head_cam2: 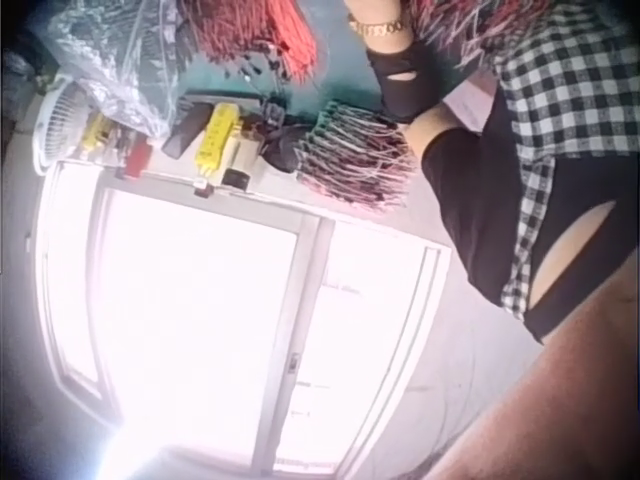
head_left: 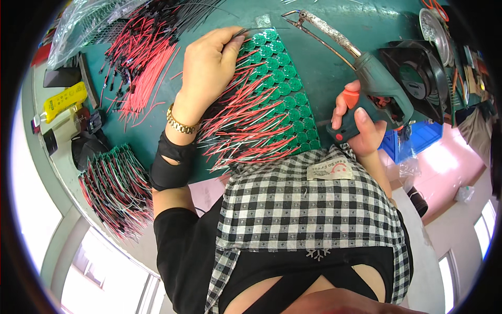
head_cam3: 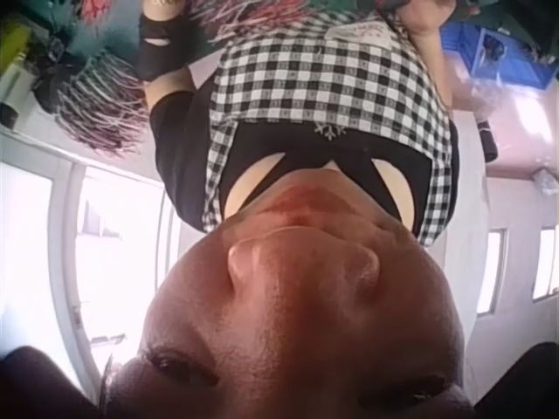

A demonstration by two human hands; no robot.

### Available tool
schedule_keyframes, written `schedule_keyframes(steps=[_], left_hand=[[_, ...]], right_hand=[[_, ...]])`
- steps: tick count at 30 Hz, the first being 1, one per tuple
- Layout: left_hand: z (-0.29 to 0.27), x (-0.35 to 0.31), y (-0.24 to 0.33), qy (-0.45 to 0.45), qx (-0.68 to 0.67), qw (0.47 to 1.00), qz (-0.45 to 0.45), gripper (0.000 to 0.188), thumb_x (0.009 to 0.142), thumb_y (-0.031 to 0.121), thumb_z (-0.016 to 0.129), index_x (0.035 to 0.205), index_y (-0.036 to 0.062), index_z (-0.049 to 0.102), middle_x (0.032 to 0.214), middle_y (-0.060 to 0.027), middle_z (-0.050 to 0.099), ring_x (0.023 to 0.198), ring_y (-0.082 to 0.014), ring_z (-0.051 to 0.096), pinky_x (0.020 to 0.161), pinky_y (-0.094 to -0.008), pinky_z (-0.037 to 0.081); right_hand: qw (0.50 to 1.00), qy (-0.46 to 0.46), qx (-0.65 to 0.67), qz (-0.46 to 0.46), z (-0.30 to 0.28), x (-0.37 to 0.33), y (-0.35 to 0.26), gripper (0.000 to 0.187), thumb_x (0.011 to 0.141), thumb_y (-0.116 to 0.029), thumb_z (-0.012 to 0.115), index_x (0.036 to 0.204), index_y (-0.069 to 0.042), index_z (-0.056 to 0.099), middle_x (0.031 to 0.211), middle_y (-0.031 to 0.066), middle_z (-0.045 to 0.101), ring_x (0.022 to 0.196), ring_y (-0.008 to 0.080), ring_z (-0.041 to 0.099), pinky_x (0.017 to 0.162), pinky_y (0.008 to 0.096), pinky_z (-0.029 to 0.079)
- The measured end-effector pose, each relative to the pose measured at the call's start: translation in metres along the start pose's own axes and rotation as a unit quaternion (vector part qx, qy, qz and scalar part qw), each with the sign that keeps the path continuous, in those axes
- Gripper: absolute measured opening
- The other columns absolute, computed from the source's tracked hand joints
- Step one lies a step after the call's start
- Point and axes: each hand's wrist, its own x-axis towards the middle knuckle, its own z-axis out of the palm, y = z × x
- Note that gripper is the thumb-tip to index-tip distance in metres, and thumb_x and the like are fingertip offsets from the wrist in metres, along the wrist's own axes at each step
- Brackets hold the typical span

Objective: The person solders wires to a circular circuit board using a soldering iron.

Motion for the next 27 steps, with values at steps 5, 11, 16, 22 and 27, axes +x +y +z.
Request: schedule_keyframes(steps=[5,11,16,22,27], left_hand=[[-0.002,-0.002,0.007,-0.02,-0.043,0.993,-0.107,0.017,0.088,0.015,0.061,0.101,0.0037,0.061,0.071,-0.0124,0.062,0.057,-0.0207,0.058,0.056,-0.0299,0.045],[0.005,-0.005,0.006,0.045,-0.104,0.99,-0.088,0.012,0.082,0.011,0.066,0.091,0.0039,0.062,0.064,-0.0061,0.059,0.052,-0.0129,0.053,0.052,-0.0249,0.043],[0.009,-0.008,0.011,0.051,-0.05,0.995,-0.069,0.005,0.072,0.007,0.068,0.074,0.0038,0.065,0.061,-0.0048,0.058,0.05,-0.0117,0.053,0.05,-0.0255,0.044],[0.016,-0.012,0.018,0.055,-0.016,0.996,-0.063,0.007,0.071,0.003,0.069,0.077,0.0004,0.066,0.063,-0.0013,0.06,0.053,-0.0037,0.05,0.051,-0.019,0.042],[0.019,-0.007,0.02,0.057,-0.027,0.997,-0.043,0.006,0.071,0.003,0.068,0.075,0.0007,0.065,0.06,-0.0008,0.057,0.052,-0.0041,0.049,0.05,-0.0193,0.041]], right_hand=[[1.0,0.012,-0.009,0.002,-0.002,0.005,0.003,0.043,0.087,-0.019,0.056,0.121,0.004,0.043,0.083,0.0158,0.056,0.061,0.0185,0.058,0.057,0.0276,0.048],[0.999,0.008,-0.033,0.027,-0.001,0.007,0.0,0.044,0.087,-0.02,0.057,0.12,0.004,0.043,0.083,0.0149,0.055,0.061,0.0186,0.058,0.056,0.0272,0.048],[0.993,-0.006,-0.114,0.036,0.001,-0.002,-0.008,0.048,0.084,-0.024,0.06,0.121,0.002,0.044,0.084,0.014,0.055,0.064,0.0184,0.058,0.057,0.028,0.047],[0.974,-0.03,-0.201,0.101,-0.005,-0.018,-0.02,0.048,0.087,-0.031,0.06,0.123,-0.003,0.046,0.092,0.0128,0.058,0.07,0.0174,0.056,0.065,0.0312,0.047],[0.954,-0.05,-0.29,0.052,-0.002,-0.015,-0.033,0.029,0.082,-0.008,0.059,0.11,0.001,0.058,0.094,0.01,0.063,0.071,0.0128,0.06,0.064,0.0258,0.049]])
